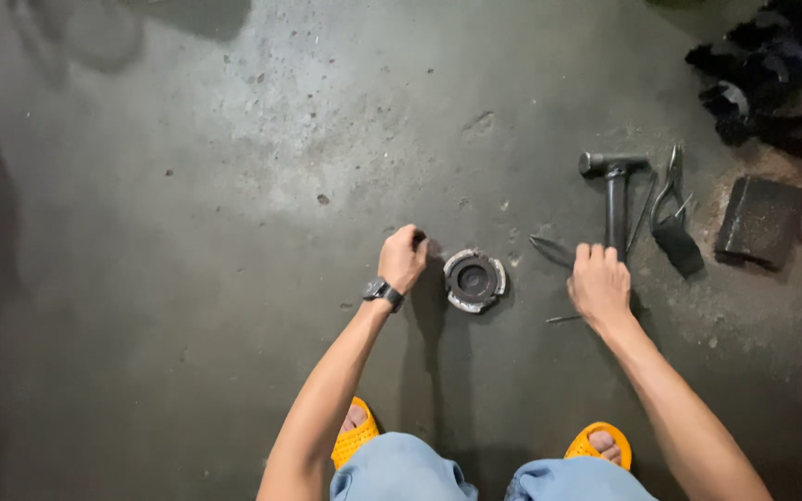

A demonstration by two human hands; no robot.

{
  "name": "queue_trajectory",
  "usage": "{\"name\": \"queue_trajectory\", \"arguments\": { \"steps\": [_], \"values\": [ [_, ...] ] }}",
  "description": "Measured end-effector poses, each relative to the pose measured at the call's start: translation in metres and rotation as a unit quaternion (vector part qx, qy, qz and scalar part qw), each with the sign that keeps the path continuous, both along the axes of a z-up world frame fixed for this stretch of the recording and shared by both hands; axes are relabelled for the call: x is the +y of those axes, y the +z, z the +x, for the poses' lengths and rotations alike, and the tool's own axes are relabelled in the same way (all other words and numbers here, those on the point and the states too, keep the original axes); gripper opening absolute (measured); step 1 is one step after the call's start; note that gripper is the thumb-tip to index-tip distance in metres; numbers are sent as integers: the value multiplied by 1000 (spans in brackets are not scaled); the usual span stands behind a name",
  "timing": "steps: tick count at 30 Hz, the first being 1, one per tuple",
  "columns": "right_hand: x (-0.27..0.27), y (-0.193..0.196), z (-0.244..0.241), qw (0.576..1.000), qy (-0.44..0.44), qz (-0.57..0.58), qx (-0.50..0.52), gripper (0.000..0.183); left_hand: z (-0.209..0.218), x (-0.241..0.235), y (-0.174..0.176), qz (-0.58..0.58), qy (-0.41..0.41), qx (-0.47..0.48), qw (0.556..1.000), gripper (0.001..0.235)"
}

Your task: The person sits on the workshop floor and assembles a motorcycle clutch: they fit clutch shoes into the clutch hub, press them into place by hand, and use pliers to seat and adjust the parts, working the assembly piece by piece on the concrete floor.

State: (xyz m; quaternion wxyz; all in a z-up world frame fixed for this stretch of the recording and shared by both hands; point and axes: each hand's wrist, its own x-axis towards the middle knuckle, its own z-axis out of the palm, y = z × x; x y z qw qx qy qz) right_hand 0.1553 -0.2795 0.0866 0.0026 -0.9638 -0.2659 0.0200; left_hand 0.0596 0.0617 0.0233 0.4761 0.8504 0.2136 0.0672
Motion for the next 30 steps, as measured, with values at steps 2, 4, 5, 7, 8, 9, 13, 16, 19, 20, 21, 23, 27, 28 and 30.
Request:
{"name": "queue_trajectory", "arguments": {
  "steps": [2, 4, 5, 7, 8, 9, 13, 16, 19, 20, 21, 23, 27, 28, 30],
  "values": [
    [2, 12, -5, 999, 7, -17, 38, 31, 20, 6, -2, 103, -66, -24, 992, 13],
    [-8, 29, -1, 996, -25, 53, 70, 26, 47, 8, -11, 137, -105, -26, 985, 13],
    [-14, 36, 1, 986, -55, 123, 102, 21, 59, 8, -17, 172, -141, -27, 974, 14],
    [-33, 61, 9, 975, -79, 163, 127, 24, 78, 9, -27, 182, -153, -31, 971, 13],
    [-42, 73, 12, 961, -105, 204, 151, 27, 87, 10, -33, 195, -166, -34, 966, 13],
    [-50, 70, 15, 962, -106, 202, 152, 27, 94, 9, -31, 192, -167, -32, 967, 13],
    [-45, 51, 12, 696, -258, 572, 349, 21, 112, 8, -23, 207, -204, -32, 956, 26],
    [-25, 13, -12, 533, -345, 591, 497, 24, 116, 9, -22, 226, -217, 4, 950, 23],
    [3, 4, -35, 515, -367, 546, 549, 27, 115, 7, -21, 258, -239, 23, 936, 22],
    [14, 10, -40, 488, -380, 548, 564, 29, 117, 5, -18, 271, -248, 26, 930, 21],
    [20, 21, -35, 489, -378, 547, 565, 29, 118, 5, -21, 272, -246, 26, 930, 21],
    [31, 46, -31, 528, -387, 496, 570, 31, 114, 3, -26, 282, -243, 9, 928, 15],
    [51, 118, -6, 597, -319, 530, 511, 33, 103, -5, -32, 317, -259, 35, 912, 15],
    [56, 131, -3, 569, -289, 602, 480, 32, 97, -7, -34, 322, -263, 12, 909, 16],
    [58, 127, 3, 536, -253, 669, 449, 32, 80, -13, -20, 328, -264, -11, 907, 17]
  ]
}}
